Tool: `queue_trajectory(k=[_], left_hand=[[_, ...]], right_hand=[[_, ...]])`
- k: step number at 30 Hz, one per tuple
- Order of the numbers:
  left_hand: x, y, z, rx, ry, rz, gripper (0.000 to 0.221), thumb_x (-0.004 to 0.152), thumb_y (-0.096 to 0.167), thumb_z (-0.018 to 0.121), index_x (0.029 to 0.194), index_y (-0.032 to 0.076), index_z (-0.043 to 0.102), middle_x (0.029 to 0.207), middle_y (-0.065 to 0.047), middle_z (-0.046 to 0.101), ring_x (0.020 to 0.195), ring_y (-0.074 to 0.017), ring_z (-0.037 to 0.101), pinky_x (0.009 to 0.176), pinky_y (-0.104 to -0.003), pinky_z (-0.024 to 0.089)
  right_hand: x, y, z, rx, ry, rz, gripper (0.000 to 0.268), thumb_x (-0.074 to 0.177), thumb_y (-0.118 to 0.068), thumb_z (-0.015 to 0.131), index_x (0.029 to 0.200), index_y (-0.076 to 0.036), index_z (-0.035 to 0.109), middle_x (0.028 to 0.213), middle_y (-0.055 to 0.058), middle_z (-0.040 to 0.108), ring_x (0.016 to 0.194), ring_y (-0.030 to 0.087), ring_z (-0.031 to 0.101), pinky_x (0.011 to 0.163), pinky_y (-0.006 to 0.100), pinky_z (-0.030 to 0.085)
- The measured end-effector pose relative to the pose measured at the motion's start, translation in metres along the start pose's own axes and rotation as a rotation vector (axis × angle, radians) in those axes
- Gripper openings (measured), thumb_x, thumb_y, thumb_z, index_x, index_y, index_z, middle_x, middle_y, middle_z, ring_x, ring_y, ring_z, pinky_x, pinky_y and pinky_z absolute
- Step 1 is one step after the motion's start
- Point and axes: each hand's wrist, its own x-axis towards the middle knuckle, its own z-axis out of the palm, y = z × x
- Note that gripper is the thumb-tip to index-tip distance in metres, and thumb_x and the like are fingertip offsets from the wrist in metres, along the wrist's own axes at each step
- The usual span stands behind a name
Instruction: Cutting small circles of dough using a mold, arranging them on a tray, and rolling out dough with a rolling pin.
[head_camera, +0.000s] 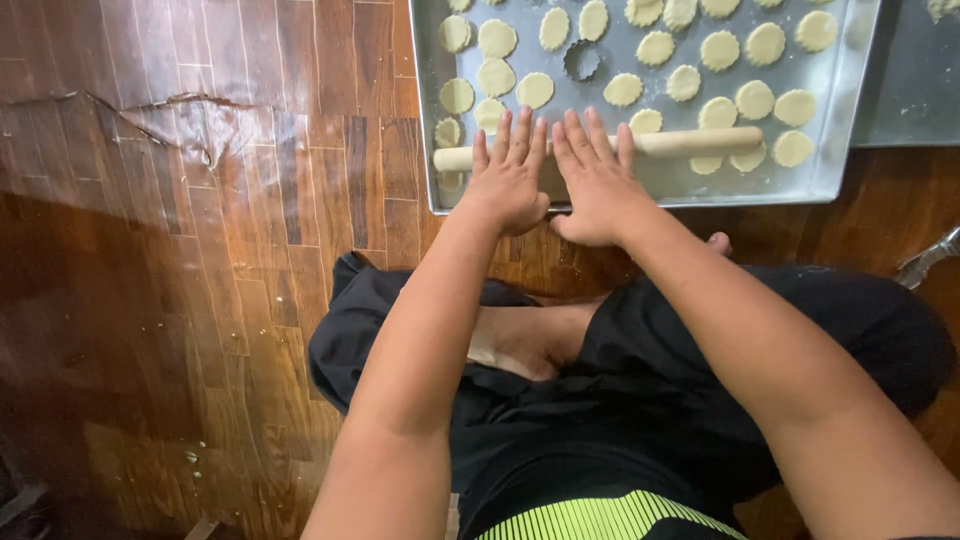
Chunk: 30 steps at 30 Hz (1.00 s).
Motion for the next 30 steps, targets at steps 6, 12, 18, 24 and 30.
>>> queue_trajectory(k=[6,12,18,24,30], left_hand=[[0.037,-0.020,0.020,-0.021,0.294,0.061,0.104,0.076,0.036,0.053,0.165,0.007,0.009,0.172,-0.018,0.003,0.156,-0.0356,-0.010,0.124,-0.059,-0.007],[0.026,-0.020,0.024,-0.023,0.230,0.105,0.109,0.072,0.036,0.058,0.165,0.004,0.009,0.172,-0.018,-0.003,0.155,-0.0355,-0.013,0.123,-0.061,-0.005],[-0.002,-0.006,0.023,0.047,-0.049,0.035,0.109,0.078,0.031,0.058,0.168,0.010,0.002,0.174,-0.012,-0.005,0.160,-0.0348,-0.005,0.127,-0.060,0.001],[0.004,-0.006,0.052,0.079,-0.068,0.013,0.110,0.079,0.040,0.062,0.167,0.012,0.001,0.174,-0.010,-0.001,0.160,-0.0336,-0.001,0.127,-0.061,0.004],[-0.013,0.002,0.049,0.045,-0.109,0.029,0.101,0.089,0.039,0.063,0.167,0.010,0.006,0.174,-0.014,0.001,0.160,-0.0361,0.000,0.127,-0.063,0.007]], right_hand=[[0.024,0.019,0.002,0.001,0.176,-0.164,0.122,0.065,-0.040,0.067,0.163,0.002,0.007,0.171,0.024,-0.002,0.156,0.037,-0.013,0.118,0.062,-0.013],[0.007,0.014,0.007,0.001,0.157,-0.172,0.122,0.064,-0.035,0.067,0.162,0.005,0.008,0.170,0.027,-0.001,0.157,0.036,-0.011,0.119,0.061,-0.011],[-0.033,-0.010,-0.005,-0.011,-0.083,-0.027,0.117,0.074,-0.037,0.070,0.167,-0.010,0.003,0.174,0.010,-0.007,0.159,0.029,-0.012,0.125,0.055,-0.015],[-0.043,-0.005,0.013,-0.050,-0.088,-0.039,0.117,0.073,-0.039,0.070,0.167,-0.016,0.004,0.174,0.007,-0.003,0.159,0.027,-0.006,0.126,0.054,-0.008],[-0.065,-0.018,0.009,-0.004,-0.115,-0.038,0.110,0.077,-0.031,0.066,0.167,-0.012,0.007,0.174,0.009,0.000,0.160,0.029,-0.003,0.127,0.056,0.000]])
